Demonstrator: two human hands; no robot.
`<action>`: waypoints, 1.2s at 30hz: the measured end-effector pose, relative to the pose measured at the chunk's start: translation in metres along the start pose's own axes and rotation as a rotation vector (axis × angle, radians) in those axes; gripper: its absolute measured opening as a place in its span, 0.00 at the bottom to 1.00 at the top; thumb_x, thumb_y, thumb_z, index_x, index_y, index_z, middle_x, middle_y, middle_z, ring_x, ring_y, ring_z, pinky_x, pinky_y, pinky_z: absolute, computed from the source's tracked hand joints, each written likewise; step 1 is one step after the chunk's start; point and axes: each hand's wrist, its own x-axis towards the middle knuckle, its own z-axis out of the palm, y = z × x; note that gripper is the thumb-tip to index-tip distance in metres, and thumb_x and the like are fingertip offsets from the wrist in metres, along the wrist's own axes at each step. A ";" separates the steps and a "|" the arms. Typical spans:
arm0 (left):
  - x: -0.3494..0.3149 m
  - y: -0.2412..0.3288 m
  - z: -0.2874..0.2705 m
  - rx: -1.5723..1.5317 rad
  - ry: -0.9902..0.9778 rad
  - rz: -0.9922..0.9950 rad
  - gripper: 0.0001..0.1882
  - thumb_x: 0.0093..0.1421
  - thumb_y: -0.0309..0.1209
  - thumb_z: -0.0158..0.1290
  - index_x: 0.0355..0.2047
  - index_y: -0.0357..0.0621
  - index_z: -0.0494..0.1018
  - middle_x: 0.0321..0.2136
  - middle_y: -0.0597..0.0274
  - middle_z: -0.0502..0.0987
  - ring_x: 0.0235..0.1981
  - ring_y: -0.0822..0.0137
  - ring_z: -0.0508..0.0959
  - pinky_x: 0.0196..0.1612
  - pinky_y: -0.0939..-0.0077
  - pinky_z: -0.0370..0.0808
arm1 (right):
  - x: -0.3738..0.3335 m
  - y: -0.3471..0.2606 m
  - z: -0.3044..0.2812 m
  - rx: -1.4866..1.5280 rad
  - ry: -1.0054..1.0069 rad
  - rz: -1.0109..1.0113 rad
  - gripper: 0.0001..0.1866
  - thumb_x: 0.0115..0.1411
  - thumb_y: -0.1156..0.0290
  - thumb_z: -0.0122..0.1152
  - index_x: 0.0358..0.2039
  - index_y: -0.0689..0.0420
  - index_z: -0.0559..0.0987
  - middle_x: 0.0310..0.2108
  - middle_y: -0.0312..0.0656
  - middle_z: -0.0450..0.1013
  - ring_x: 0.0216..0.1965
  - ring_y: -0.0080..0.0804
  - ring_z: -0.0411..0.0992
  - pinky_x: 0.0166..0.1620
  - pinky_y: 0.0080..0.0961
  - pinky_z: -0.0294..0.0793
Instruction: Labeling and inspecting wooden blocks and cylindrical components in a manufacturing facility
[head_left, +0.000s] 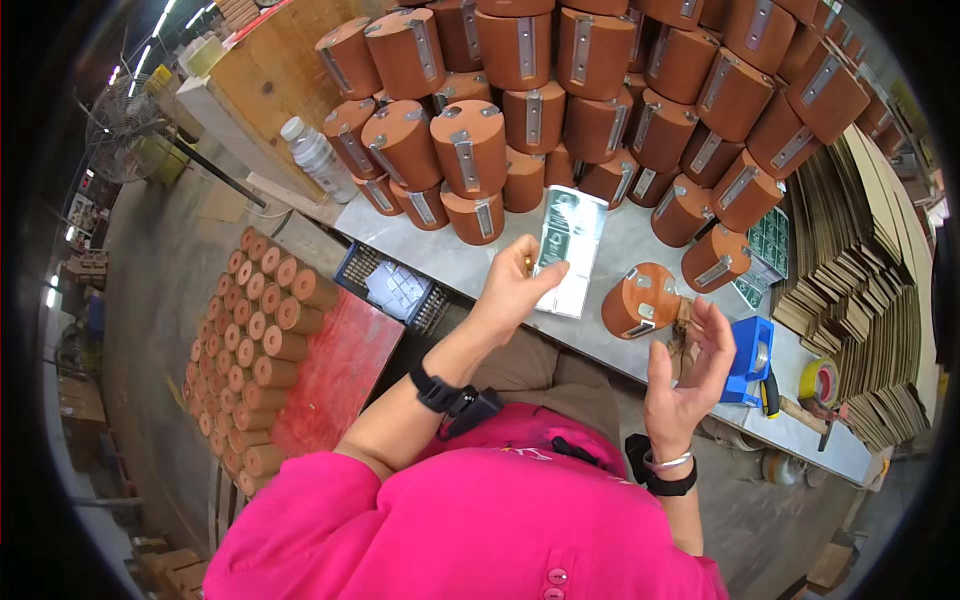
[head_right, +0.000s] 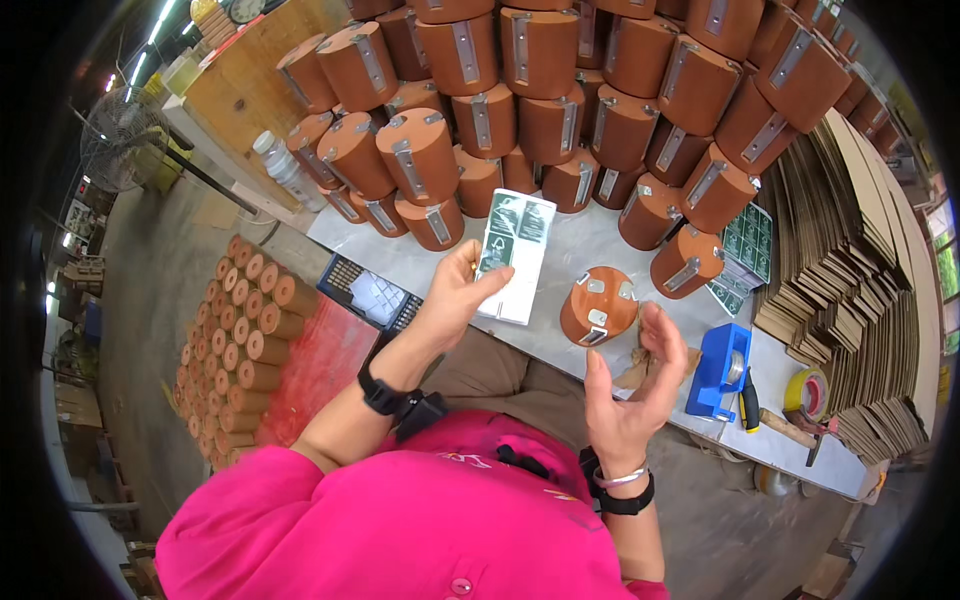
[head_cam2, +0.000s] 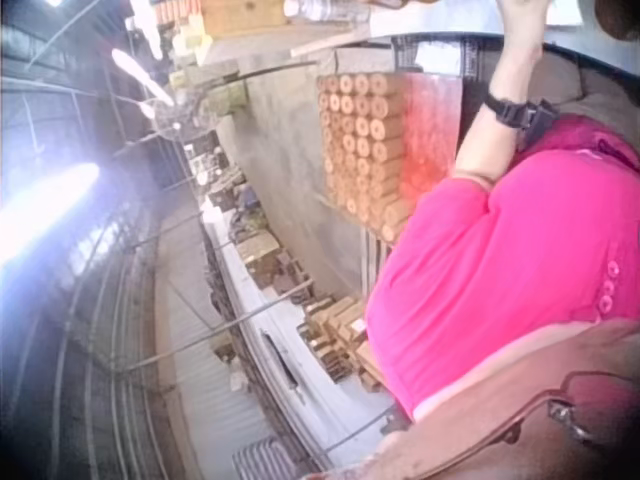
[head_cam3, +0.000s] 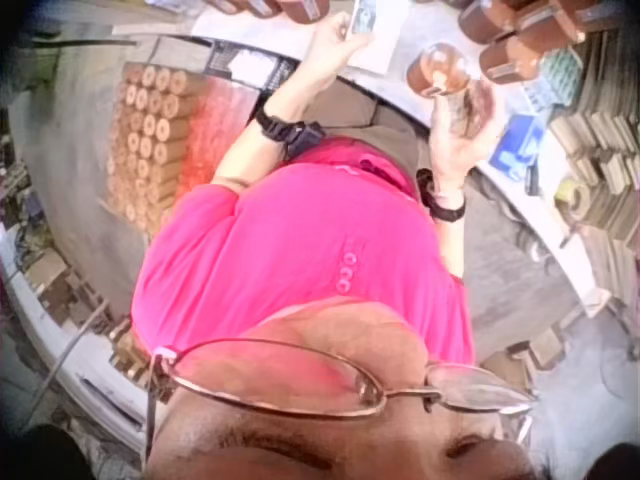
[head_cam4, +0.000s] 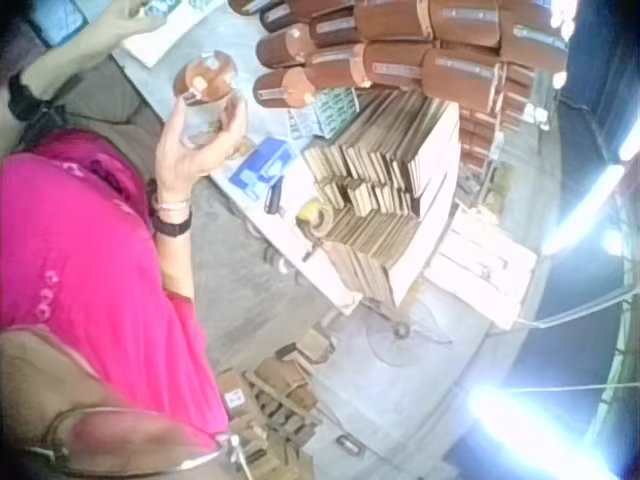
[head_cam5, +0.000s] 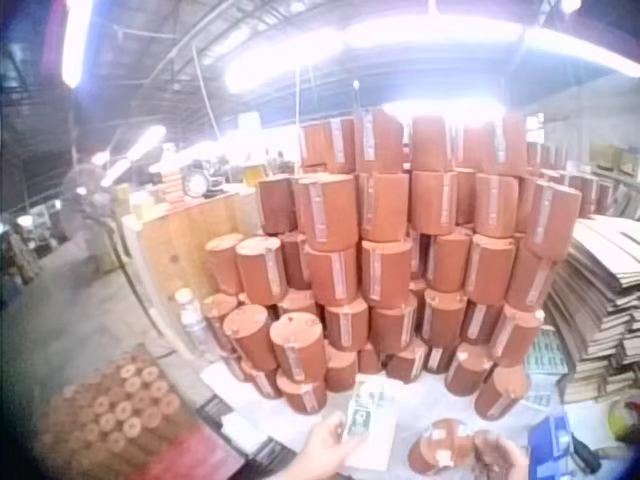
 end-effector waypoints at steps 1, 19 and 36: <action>-0.010 0.007 0.005 -0.001 -0.002 -0.002 0.08 0.62 0.24 0.57 0.31 0.43 0.66 0.35 0.67 0.76 0.37 0.82 0.74 0.37 0.83 0.72 | 0.001 -0.012 -0.001 0.189 0.044 -0.003 0.41 0.49 0.75 0.72 0.62 0.65 0.62 0.56 0.51 0.67 0.56 0.41 0.68 0.58 0.35 0.66; -0.032 0.039 0.020 -0.289 -0.194 -0.022 0.05 0.61 0.20 0.57 0.35 0.40 0.72 0.36 0.61 0.80 0.37 0.74 0.80 0.44 0.78 0.77 | 0.038 -0.044 0.017 -0.284 0.111 -0.315 0.21 0.48 0.79 0.69 0.44 0.61 0.75 0.37 0.45 0.74 0.45 0.45 0.70 0.48 0.36 0.69; -0.039 0.057 0.033 0.175 -0.307 0.141 0.07 0.57 0.17 0.57 0.30 0.40 0.70 0.32 0.71 0.75 0.36 0.82 0.75 0.40 0.84 0.74 | 0.043 -0.042 0.004 -0.176 -0.248 -0.378 0.05 0.51 0.77 0.65 0.29 0.60 0.80 0.29 0.39 0.77 0.31 0.37 0.73 0.40 0.31 0.63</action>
